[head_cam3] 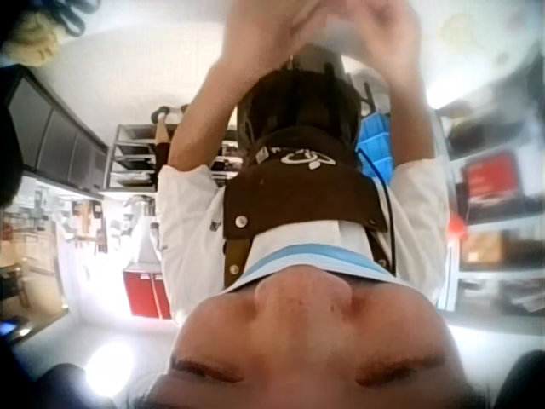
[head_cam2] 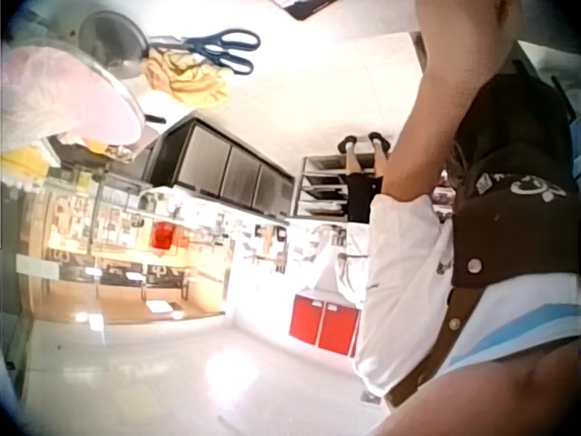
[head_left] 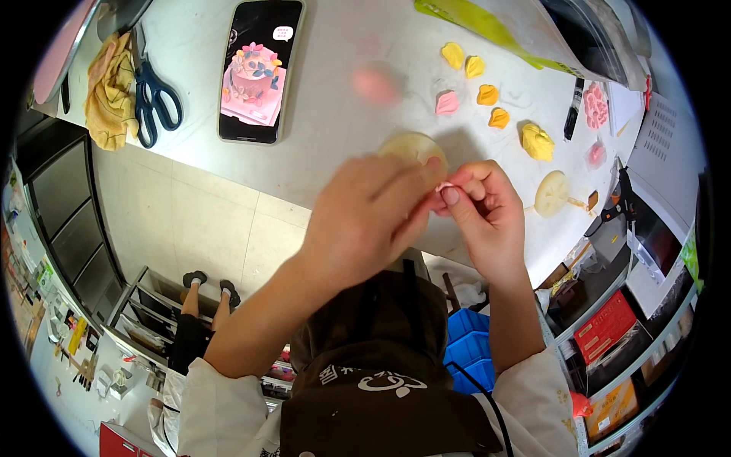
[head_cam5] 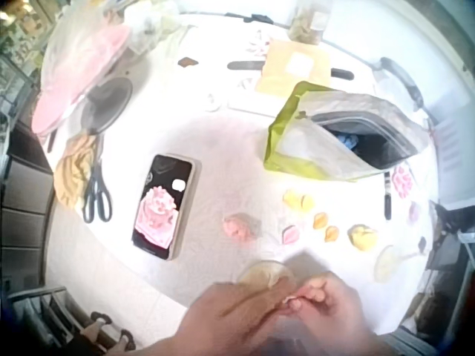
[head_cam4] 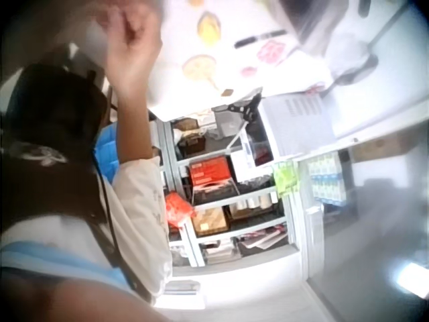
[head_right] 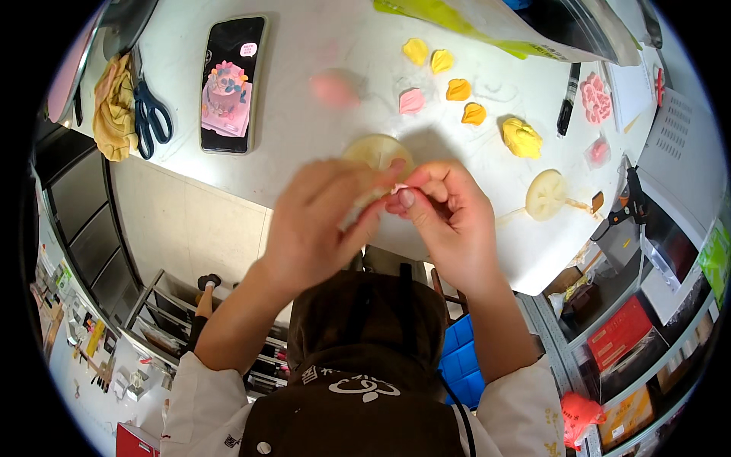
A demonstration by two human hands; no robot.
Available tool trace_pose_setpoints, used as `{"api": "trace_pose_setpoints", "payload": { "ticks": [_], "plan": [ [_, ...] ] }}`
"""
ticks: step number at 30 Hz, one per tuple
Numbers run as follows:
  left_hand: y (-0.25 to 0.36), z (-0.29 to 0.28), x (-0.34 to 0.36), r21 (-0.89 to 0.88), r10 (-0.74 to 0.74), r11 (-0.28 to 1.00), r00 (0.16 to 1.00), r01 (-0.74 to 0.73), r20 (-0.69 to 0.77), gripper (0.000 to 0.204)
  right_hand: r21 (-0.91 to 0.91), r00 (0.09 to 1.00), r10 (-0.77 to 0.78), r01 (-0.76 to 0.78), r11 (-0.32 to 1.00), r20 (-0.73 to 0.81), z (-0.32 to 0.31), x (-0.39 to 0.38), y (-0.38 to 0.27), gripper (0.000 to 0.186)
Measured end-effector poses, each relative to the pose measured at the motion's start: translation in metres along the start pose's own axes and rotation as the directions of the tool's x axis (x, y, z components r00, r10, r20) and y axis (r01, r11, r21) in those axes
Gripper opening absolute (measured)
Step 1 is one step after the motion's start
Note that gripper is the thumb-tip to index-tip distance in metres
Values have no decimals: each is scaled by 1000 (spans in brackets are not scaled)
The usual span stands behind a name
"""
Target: The person shapes small pieces of yellow and pink clay into petal-like forms using a round mold on a white countertop. They repeatedly press, pinch, and smooth the clay, then place the finished pieces on the work surface.
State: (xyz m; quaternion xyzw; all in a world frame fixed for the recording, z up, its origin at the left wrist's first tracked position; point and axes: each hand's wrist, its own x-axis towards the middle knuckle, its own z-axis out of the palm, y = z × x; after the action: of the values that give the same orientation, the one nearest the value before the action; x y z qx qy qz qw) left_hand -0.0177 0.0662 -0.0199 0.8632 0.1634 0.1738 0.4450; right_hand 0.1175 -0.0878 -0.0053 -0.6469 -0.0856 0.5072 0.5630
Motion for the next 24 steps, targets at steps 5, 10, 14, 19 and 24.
{"api": "trace_pose_setpoints", "payload": {
  "ticks": [5,10,14,19,24],
  "plan": [
    [1,-3,-21,-62,-2,998,1000,0,-24,39,91,959,186,-209,974,213,-14,-4,0,13],
    [-7,-7,-28,-113,97,988,995,-101,-35,37,150,925,234,-288,946,300,-10,-7,2,17],
    [-9,-12,-31,-83,130,987,990,-135,-61,35,97,951,170,-200,975,257,4,-8,2,23],
    [-11,-6,-35,-37,114,992,986,-119,-118,29,34,967,186,-195,980,175,14,-17,2,20],
    [-7,4,-34,-74,85,992,981,-99,-175,30,284,921,307,-369,885,239,5,-16,5,18]
  ]
}}
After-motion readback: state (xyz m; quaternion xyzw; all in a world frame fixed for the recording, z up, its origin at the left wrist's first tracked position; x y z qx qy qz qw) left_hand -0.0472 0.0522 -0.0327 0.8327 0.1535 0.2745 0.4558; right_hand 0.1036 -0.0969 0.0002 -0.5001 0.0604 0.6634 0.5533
